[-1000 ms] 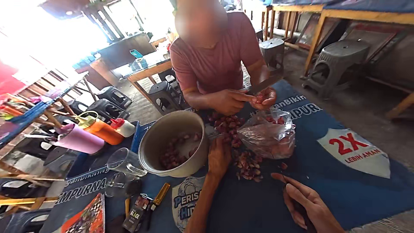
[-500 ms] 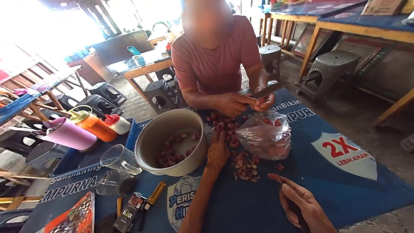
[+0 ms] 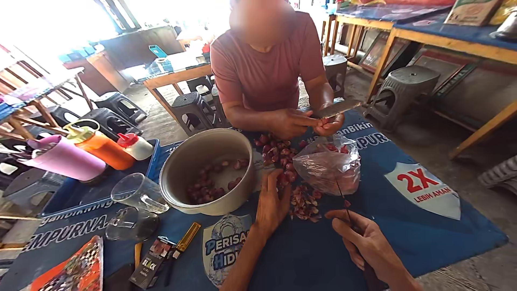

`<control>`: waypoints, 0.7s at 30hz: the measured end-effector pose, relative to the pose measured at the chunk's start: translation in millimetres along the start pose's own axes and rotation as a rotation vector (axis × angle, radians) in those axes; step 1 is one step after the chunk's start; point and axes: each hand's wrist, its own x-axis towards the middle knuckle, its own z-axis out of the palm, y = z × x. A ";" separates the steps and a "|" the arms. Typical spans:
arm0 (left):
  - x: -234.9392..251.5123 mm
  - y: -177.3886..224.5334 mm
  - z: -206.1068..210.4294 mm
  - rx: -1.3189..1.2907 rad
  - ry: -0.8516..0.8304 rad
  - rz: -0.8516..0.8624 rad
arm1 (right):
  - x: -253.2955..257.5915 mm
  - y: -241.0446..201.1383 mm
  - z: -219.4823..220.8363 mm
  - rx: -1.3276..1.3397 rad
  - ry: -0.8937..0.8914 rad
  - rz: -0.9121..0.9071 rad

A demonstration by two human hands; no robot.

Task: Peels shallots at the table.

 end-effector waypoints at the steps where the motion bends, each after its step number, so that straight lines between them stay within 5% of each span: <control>1: -4.7 3.8 -1.0 -0.042 0.006 0.025 | 6.0 -5.1 6.3 -0.046 0.013 -0.031; 10: -30.0 26.0 2.4 -0.271 -0.104 0.187 | 58.7 -12.6 35.4 -0.301 -0.001 -0.172; 17: -29.2 28.0 -0.9 -0.706 -0.098 -0.258 | 55.5 -15.1 31.5 -0.103 -0.060 -0.047; 21: -25.9 20.3 -11.3 -0.882 -0.099 -0.502 | 58.0 -11.2 28.5 -0.342 -0.005 -0.117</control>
